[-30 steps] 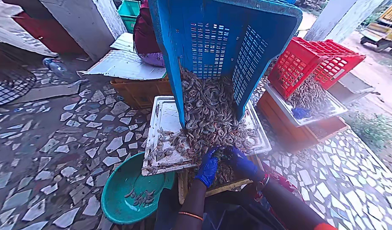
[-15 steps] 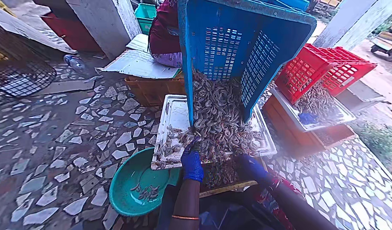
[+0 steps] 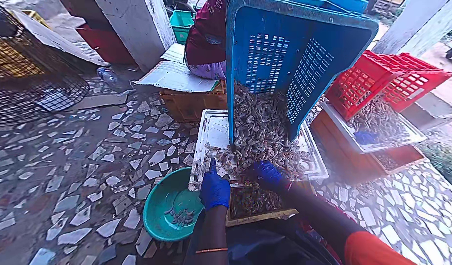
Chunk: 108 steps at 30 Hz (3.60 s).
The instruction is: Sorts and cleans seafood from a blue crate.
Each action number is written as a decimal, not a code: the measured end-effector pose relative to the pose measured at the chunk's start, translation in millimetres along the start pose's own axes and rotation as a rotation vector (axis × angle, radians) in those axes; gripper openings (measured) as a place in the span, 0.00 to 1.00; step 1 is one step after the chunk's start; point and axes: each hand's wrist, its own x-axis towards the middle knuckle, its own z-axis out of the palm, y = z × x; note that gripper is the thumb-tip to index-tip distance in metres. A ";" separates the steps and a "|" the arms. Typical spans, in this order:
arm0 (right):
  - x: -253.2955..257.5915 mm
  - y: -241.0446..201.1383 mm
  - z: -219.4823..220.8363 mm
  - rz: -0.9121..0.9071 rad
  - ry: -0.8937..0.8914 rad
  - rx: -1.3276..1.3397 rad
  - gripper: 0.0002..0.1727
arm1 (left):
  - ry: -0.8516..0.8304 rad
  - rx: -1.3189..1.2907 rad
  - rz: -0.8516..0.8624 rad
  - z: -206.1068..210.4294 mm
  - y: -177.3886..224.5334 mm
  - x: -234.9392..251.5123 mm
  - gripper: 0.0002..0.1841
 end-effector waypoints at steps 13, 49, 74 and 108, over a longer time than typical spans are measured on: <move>33.2 0.9 -42.0 0.302 -0.031 0.170 0.21 | -0.338 -0.019 0.201 23.7 43.8 -17.5 0.45; -69.2 -23.2 -84.8 0.485 0.082 0.643 0.20 | -0.186 0.075 0.646 36.5 50.7 -44.8 0.25; -97.2 2.5 -45.6 0.363 0.555 1.290 0.10 | -0.353 0.049 0.449 40.6 53.1 -29.5 0.24; 50.8 -32.3 -12.6 0.288 0.020 0.191 0.20 | -0.064 -1.459 -0.197 25.6 8.1 3.0 0.24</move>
